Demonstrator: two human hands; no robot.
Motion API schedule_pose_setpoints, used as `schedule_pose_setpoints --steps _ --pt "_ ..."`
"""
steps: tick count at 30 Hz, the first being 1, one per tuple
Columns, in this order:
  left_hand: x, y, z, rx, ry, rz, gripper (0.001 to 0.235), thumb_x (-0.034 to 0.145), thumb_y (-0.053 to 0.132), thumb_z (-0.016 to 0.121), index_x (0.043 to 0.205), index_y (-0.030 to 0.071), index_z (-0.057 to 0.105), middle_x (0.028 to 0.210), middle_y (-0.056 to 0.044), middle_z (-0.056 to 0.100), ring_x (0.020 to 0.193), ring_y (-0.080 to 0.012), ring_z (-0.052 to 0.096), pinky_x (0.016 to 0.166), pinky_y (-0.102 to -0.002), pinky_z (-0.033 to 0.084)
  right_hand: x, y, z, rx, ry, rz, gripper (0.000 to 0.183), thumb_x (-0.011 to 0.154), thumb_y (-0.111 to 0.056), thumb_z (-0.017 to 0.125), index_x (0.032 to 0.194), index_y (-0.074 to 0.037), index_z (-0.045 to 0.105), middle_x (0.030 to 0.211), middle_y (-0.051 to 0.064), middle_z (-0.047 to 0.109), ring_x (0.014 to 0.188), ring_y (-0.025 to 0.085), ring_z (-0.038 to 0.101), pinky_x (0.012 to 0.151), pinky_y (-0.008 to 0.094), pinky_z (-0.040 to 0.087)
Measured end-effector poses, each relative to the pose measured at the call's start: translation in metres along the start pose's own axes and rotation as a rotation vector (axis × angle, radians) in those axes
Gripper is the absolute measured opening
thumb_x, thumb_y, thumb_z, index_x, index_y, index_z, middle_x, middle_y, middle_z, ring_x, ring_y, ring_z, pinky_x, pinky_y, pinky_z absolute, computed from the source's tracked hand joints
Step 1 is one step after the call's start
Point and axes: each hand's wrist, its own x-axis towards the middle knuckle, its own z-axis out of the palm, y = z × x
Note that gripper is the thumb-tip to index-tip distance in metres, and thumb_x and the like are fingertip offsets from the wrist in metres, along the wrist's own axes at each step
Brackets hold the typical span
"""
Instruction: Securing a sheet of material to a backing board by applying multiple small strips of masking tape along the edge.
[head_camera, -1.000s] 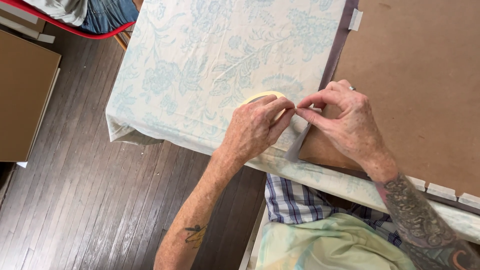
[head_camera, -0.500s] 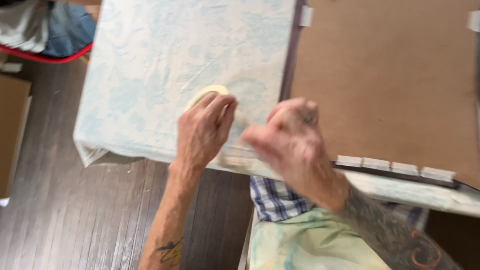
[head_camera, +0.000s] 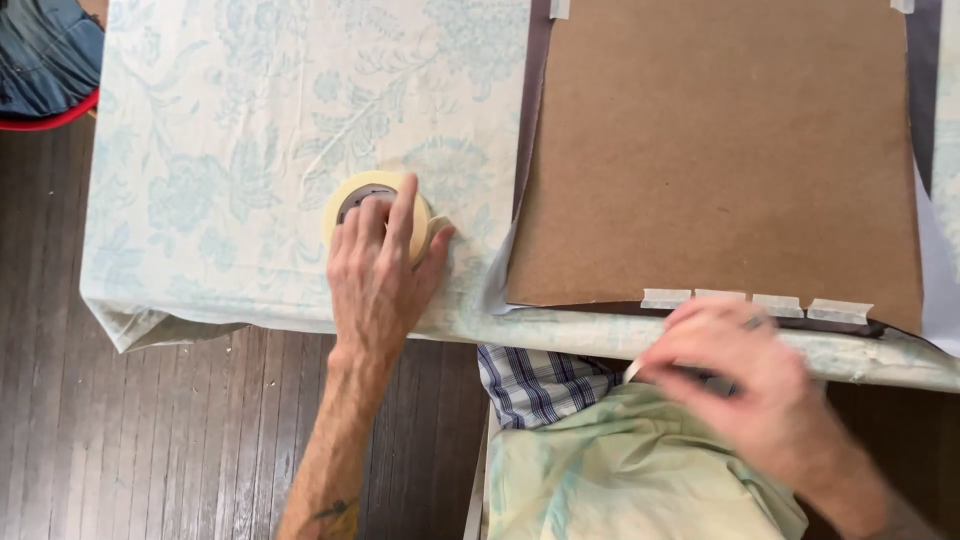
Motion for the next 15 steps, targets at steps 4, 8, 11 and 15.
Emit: schedule_pose_setpoints --steps 4,8,11,15 --pt "0.004 0.058 -0.035 -0.512 -0.04 -0.104 0.016 0.09 0.018 0.082 0.101 0.009 0.074 0.097 -0.007 0.073 0.09 -0.0206 0.064 0.083 -0.038 0.049 -0.011 0.033 -0.025 -0.065 0.098 0.313 0.014 0.08 -0.011 0.08 0.094 -0.012 0.077 0.127 0.011 0.058 0.12 0.021 0.059 0.108 0.033 0.052" --pt "-0.001 0.089 -0.034 -0.553 -0.175 -0.001 0.023 0.092 0.029 0.079 0.107 0.014 0.074 0.101 -0.002 0.073 0.092 -0.0185 0.063 0.084 -0.04 0.04 0.016 0.023 -0.033 -0.032 0.088 0.238 0.018 0.081 -0.002 0.081 0.099 -0.004 0.078 0.098 0.007 0.073 0.096 0.014 0.066 0.093 0.023 0.056" --pt "0.002 0.098 -0.031 -0.633 -0.198 0.021 0.013 0.096 0.022 0.077 0.105 0.014 0.072 0.1 0.001 0.069 0.092 -0.0195 0.063 0.082 -0.038 0.037 0.031 0.028 -0.031 -0.088 -0.016 0.131 0.026 0.08 -0.005 0.083 0.105 -0.005 0.078 0.099 0.003 0.079 0.086 0.01 0.069 0.082 0.023 0.053" --pt "0.005 0.1 -0.025 -0.638 -0.241 0.014 0.009 0.096 0.018 0.074 0.104 0.021 0.072 0.088 0.008 0.069 0.078 -0.0165 0.061 0.081 -0.038 0.033 0.049 0.033 -0.027 -0.102 -0.167 0.227 0.022 0.082 -0.022 0.082 0.103 -0.016 0.08 0.091 -0.002 0.08 0.082 0.007 0.071 0.088 0.03 0.053"
